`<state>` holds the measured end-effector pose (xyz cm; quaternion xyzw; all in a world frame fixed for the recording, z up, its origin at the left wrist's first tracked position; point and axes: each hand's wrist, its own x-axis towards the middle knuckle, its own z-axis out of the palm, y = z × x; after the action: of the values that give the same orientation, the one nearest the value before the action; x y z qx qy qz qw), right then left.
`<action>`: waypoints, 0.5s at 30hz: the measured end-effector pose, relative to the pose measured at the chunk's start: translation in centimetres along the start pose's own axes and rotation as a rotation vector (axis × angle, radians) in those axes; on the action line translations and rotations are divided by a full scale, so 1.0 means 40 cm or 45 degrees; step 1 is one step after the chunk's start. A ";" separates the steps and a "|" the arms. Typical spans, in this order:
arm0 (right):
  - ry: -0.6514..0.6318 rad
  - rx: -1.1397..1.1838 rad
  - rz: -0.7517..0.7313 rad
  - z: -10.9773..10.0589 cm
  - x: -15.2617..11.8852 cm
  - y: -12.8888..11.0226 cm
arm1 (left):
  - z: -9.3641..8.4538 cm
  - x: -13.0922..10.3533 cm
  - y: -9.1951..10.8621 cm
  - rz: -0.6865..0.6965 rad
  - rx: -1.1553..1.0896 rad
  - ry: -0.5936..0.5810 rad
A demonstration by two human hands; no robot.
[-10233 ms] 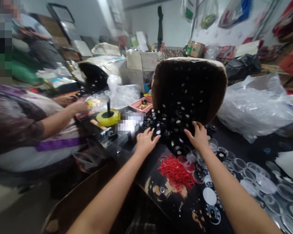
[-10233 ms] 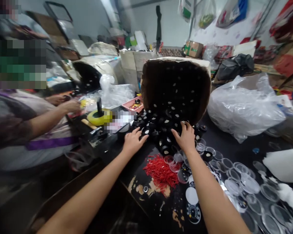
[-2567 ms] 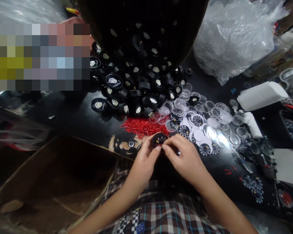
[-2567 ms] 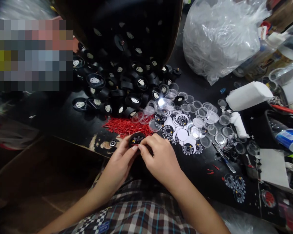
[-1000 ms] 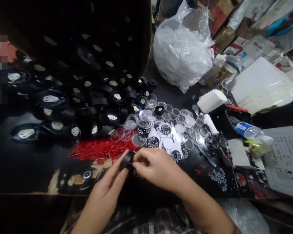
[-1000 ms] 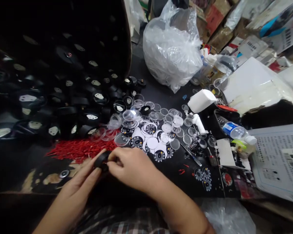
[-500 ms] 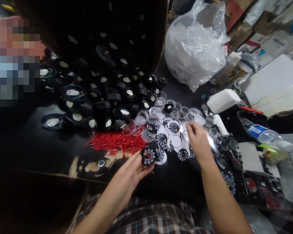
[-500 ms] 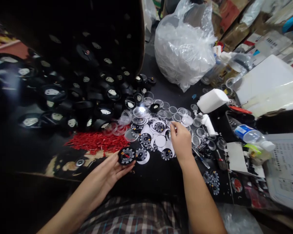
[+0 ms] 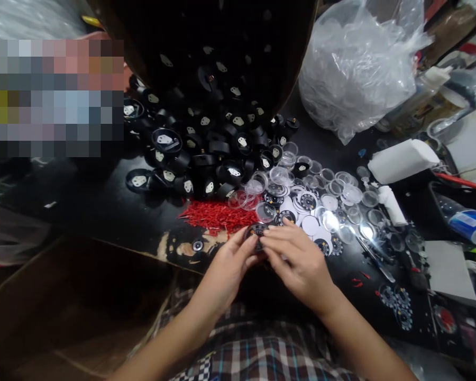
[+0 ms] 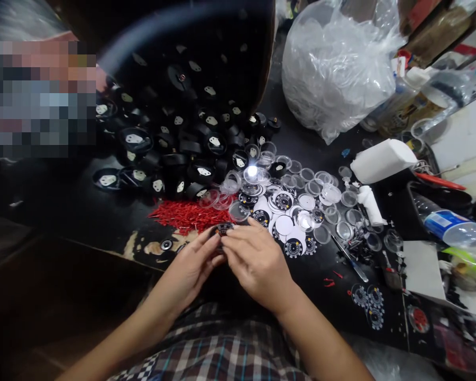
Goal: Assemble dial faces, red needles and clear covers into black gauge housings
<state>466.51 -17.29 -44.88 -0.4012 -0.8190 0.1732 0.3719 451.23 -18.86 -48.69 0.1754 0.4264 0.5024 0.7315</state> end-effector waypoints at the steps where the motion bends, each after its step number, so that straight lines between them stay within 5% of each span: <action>1: 0.031 0.049 0.119 -0.002 0.007 -0.001 | -0.001 -0.004 -0.005 0.050 0.101 -0.022; 5: -0.047 -0.005 0.484 0.010 0.041 -0.009 | 0.005 -0.029 -0.019 0.198 0.463 -0.141; 9: -0.027 -0.257 0.400 0.041 0.050 -0.010 | 0.009 -0.049 -0.027 0.235 0.638 -0.139; 15: -0.013 -0.231 0.366 0.053 0.048 -0.013 | 0.010 -0.060 -0.013 0.309 0.842 -0.055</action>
<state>463.89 -16.06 -45.08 -0.5452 -0.7673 0.1521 0.3014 451.53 -21.15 -47.74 0.4629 0.5265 0.4163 0.5790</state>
